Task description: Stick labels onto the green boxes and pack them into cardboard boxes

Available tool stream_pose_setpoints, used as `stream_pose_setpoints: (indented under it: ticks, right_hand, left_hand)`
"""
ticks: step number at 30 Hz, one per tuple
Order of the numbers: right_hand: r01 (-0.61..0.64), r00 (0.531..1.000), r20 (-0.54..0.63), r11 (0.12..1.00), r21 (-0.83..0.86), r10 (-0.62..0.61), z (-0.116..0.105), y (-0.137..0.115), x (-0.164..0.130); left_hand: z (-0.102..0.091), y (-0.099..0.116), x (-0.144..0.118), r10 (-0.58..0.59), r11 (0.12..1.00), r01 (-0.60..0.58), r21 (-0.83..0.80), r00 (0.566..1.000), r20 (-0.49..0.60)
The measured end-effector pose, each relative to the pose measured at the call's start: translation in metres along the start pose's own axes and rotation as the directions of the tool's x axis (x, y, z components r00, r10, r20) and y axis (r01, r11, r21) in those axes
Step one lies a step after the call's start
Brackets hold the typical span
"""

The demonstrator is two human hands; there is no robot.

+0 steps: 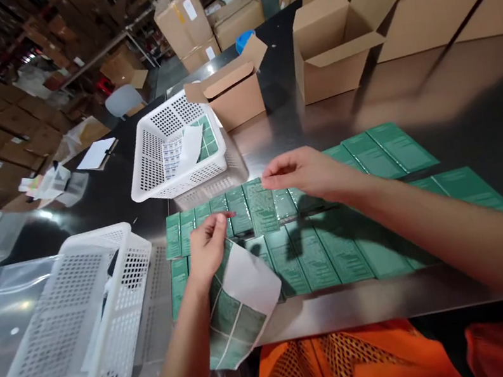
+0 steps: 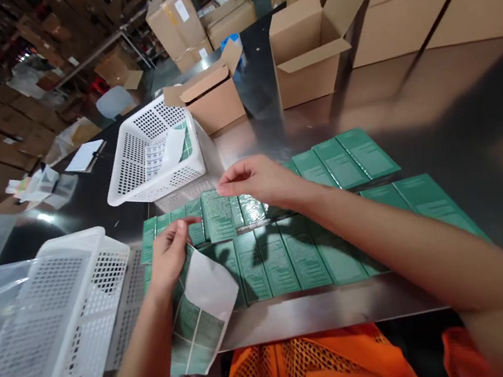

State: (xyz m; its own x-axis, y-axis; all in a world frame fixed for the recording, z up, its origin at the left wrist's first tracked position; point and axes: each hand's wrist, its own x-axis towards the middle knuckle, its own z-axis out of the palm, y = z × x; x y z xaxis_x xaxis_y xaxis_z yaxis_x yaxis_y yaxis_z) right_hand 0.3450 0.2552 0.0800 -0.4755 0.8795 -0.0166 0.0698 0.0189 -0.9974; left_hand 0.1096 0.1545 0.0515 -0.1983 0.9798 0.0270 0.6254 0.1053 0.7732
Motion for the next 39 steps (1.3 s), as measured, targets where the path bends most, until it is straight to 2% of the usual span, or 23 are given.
stream_pose_setpoints:
  ticks: [3,6,9,11,14,22,29,34,39]
  right_hand:
    - [-0.094,0.995,0.037,0.995,0.018,0.094,0.004,0.019,0.029]
    - [-0.067,0.995,0.074,0.997,-0.033,0.069,0.01,0.033,0.043]
    - [0.02,0.998,0.06,0.963,-0.268,-0.004,0.015,0.046,0.053]
    - [0.062,0.998,0.044,0.885,-0.462,-0.047,0.017,0.054,0.061]
    - [0.086,0.996,0.056,0.802,-0.591,-0.066,0.019,0.065,0.067]
    - [0.053,0.998,0.052,0.767,-0.64,-0.026,0.021,0.066,0.063]
    - [0.032,0.999,0.034,0.746,-0.665,-0.012,0.023,0.067,0.061]
    - [0.01,0.999,0.031,0.709,-0.705,0.016,0.027,0.069,0.057]
    - [-0.016,0.998,-0.049,0.68,-0.733,-0.029,0.029,0.069,0.057]
  left_hand:
    - [0.013,0.005,0.004,-0.019,0.999,0.024,-0.023,0.984,0.174]
    - [0.024,0.003,0.011,-0.053,0.996,0.068,-0.054,0.967,0.251]
    - [0.034,-0.001,0.018,-0.109,0.993,0.118,-0.016,0.955,0.274]
    - [0.039,-0.002,0.023,-0.158,0.987,0.15,0.051,0.941,0.299]
    - [0.044,-0.004,0.028,-0.21,0.976,0.178,0.123,0.918,0.336]
    - [0.046,-0.001,0.035,-0.282,0.957,0.233,0.171,0.882,0.377]
    - [0.047,0.003,0.037,-0.304,0.948,0.237,0.213,0.872,0.383]
    - [0.048,0.008,0.043,-0.355,0.919,0.249,0.306,0.859,0.368]
    - [0.046,0.009,0.048,-0.393,0.897,0.257,0.359,0.835,0.385]
